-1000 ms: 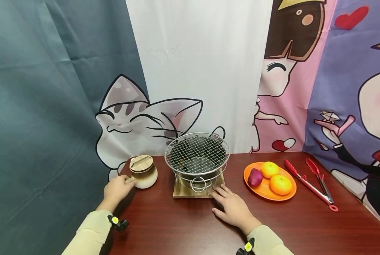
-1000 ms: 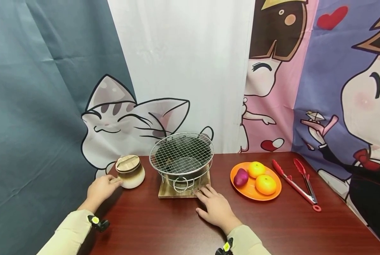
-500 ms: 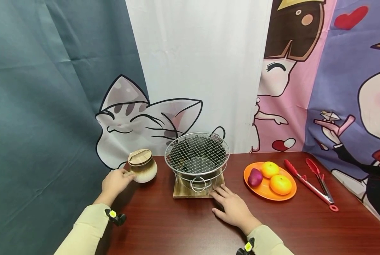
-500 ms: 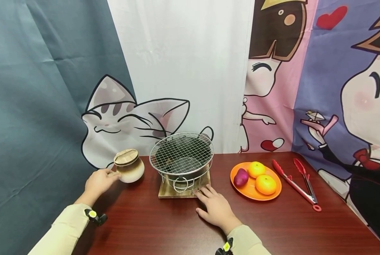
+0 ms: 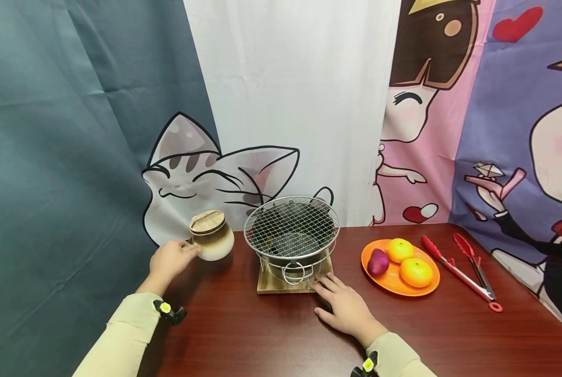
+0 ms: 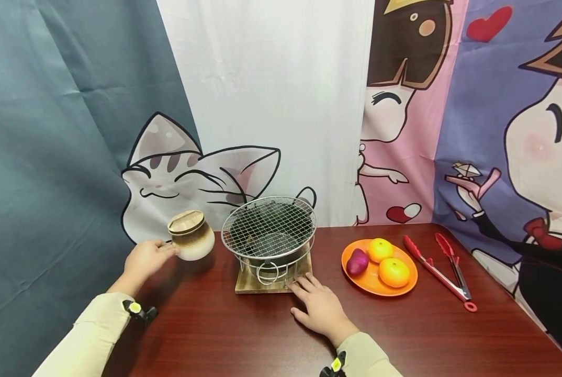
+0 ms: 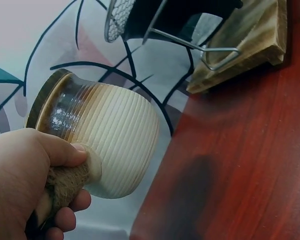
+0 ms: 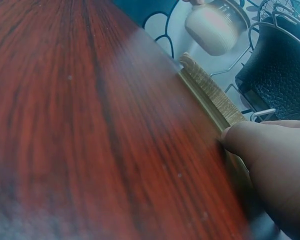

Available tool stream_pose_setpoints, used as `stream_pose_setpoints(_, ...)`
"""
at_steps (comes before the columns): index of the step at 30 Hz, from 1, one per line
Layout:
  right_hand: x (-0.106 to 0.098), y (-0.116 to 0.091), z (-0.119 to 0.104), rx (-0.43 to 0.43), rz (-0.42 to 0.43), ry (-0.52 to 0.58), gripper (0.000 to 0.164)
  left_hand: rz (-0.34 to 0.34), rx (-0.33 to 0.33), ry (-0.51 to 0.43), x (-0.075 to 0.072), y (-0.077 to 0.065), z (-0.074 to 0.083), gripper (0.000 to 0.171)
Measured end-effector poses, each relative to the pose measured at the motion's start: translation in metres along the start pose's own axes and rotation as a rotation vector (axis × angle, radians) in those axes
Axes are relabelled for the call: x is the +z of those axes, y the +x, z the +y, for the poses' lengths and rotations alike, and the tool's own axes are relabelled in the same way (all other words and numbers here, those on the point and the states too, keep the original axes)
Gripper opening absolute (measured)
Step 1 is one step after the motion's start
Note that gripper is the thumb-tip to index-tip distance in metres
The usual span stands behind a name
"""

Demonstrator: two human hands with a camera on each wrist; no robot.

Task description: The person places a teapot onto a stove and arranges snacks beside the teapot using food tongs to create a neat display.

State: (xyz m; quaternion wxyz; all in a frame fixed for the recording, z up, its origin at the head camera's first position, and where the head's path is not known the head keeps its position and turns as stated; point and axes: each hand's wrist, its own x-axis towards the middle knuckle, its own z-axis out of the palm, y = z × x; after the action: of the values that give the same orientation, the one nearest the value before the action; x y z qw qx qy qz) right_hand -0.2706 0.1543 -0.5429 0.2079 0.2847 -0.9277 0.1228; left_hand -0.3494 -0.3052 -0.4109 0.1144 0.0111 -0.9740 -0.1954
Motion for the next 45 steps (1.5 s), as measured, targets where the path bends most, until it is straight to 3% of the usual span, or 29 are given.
stream_pose_setpoints(11,0.001,0.001,0.001,-0.003,0.012,0.007,0.060,0.044,0.047,-0.007,-0.013,0.009,0.014,0.044)
stream_pose_setpoints(28,0.002,0.000,0.003,-0.001,0.011,0.013,0.060,0.020,0.037,0.021,-0.043,0.015,0.036,0.039)
stream_pose_setpoints(45,0.002,0.000,0.002,-0.006,0.007,0.006,0.061,0.048,0.071,0.026,-0.060,0.021,0.047,0.041)
